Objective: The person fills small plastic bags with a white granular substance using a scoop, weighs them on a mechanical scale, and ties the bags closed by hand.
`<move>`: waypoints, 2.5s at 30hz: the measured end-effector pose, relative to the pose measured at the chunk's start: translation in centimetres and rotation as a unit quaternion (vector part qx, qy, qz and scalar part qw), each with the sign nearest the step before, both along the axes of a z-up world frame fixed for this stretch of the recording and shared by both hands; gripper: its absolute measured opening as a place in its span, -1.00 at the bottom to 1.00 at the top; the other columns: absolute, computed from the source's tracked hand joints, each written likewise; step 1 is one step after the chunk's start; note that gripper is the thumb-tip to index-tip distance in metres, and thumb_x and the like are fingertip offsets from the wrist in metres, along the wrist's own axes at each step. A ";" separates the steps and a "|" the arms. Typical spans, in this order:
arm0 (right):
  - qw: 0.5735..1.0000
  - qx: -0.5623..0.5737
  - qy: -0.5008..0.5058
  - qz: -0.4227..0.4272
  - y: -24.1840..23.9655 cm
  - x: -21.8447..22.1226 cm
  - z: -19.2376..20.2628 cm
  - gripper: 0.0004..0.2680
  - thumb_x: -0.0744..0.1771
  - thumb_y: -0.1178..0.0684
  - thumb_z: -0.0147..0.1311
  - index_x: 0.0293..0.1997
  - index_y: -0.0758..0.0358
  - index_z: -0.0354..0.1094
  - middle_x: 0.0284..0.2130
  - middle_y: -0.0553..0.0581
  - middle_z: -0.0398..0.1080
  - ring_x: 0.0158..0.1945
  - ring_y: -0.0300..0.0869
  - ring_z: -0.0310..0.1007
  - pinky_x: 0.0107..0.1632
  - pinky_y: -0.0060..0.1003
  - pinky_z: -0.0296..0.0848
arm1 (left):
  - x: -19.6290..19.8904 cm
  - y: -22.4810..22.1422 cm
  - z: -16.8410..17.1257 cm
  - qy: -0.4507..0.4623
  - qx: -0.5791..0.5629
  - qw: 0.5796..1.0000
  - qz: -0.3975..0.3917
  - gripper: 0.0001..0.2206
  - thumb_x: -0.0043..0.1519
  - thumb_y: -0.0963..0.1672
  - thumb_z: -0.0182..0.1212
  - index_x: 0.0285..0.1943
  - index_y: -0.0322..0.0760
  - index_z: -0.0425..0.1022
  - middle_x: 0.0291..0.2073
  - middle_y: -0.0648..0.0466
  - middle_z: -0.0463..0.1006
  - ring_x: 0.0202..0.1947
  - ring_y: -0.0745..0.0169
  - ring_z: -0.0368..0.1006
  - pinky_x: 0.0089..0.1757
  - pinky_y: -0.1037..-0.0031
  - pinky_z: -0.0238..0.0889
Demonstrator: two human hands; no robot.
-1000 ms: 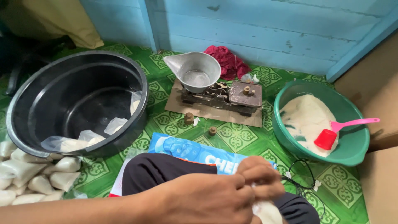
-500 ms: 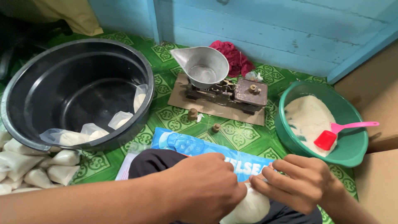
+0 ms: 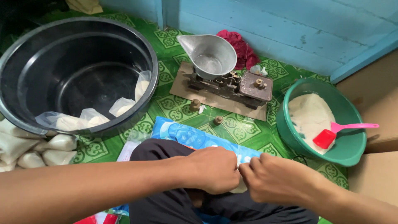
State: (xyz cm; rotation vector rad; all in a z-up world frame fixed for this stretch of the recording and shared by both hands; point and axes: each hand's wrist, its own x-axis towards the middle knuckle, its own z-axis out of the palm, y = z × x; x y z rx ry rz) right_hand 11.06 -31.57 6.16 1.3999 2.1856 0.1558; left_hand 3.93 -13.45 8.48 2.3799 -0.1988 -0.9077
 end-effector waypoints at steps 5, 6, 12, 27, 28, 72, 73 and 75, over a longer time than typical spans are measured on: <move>0.975 -0.183 0.022 -0.122 2.6 -0.5 -1.4 -0.92 0.28 0.12 0.03 -0.33 0.13 0.47 -0.47 0.16 0.36 -0.50 0.00 0.36 -0.53 -0.06 0.27 | 0.9 -0.2 -4.5 0.070 -0.054 0.994 0.063 -0.75 -0.01 -0.14 -0.19 -0.44 -0.36 0.43 -0.37 -0.24 0.53 -0.37 -0.13 0.40 -0.40 0.17 0.19; 0.969 -0.195 0.026 -0.150 3.1 -0.5 -1.3 -0.93 0.25 0.00 0.15 -0.31 0.07 0.46 -0.43 0.14 0.36 -0.47 0.01 0.39 -0.48 -0.05 0.32 | 1.1 -0.1 -4.9 0.098 -0.075 0.988 0.094 -0.76 0.00 -0.14 -0.11 -0.41 -0.25 0.53 -0.29 -0.15 0.58 -0.31 -0.06 0.45 -0.36 0.23 0.24; 0.941 -0.193 0.077 -0.266 4.4 0.4 -2.7 -0.90 0.20 0.10 -0.04 -0.56 0.03 0.36 -0.60 0.07 0.36 -0.55 0.07 0.35 -0.52 -0.03 0.25 | 0.7 0.0 -7.9 0.205 -0.150 0.946 0.200 -0.82 0.06 -0.18 -0.06 -0.39 -0.15 0.52 -0.56 0.03 0.35 -0.59 0.14 0.22 -0.52 0.36 0.00; 0.408 -0.256 0.544 -0.687 2.5 4.5 -3.1 -0.85 0.25 0.08 0.06 -0.48 0.33 0.48 -0.73 0.07 0.23 -0.69 -0.23 0.29 -0.54 -0.41 0.26 | 2.2 -0.6 -13.7 0.138 -0.196 0.950 0.200 -0.85 0.11 -0.13 0.03 -0.43 -0.22 0.51 -0.63 -0.12 0.37 -0.48 -0.02 0.31 -0.36 0.30 0.18; 0.340 -0.152 0.591 -0.715 1.7 4.2 -4.0 -0.86 0.22 0.06 0.05 -0.54 0.30 0.42 -0.74 0.07 0.15 -0.71 -0.20 0.31 -0.56 -0.38 0.25 | 3.0 -0.4 -15.6 0.033 -0.155 0.982 0.106 -0.77 0.13 -0.12 0.00 -0.31 -0.31 0.59 -0.41 -0.33 0.54 -0.22 -0.32 0.51 -0.13 0.11 0.36; 0.565 0.328 0.708 -0.269 7.8 -0.3 -14.4 -0.79 0.28 0.07 0.07 -0.66 0.15 0.31 -0.61 -0.02 0.20 -0.62 -0.27 0.09 -0.59 -0.43 0.14 | -6.6 8.4 -10.4 -0.409 -0.135 0.890 0.149 -0.75 0.27 -0.10 0.03 -0.50 -0.23 0.30 -0.42 0.11 0.27 -0.42 0.06 0.26 -0.33 0.36 0.18; 0.491 0.329 0.759 -0.275 8.6 -0.8 -15.7 -0.76 0.28 0.09 0.04 -0.69 0.19 0.25 -0.56 0.03 0.18 -0.55 -0.28 0.03 -0.52 -0.41 0.08 | -7.3 8.5 -10.6 -0.385 -0.246 0.855 0.246 -0.71 0.25 -0.12 0.12 -0.56 -0.24 0.28 -0.38 0.11 0.28 -0.46 0.13 0.26 -0.32 0.42 0.24; 0.423 0.320 0.805 -0.267 10.7 -2.2 -16.8 -0.74 0.29 0.07 0.02 -0.70 0.18 0.19 -0.51 0.06 0.16 -0.50 -0.28 0.04 -0.47 -0.41 0.05 | -8.1 8.5 -12.6 -0.389 -0.305 0.811 0.313 -0.69 0.26 -0.13 0.14 -0.60 -0.22 0.30 -0.36 0.13 0.28 -0.46 0.24 0.20 -0.30 0.47 0.22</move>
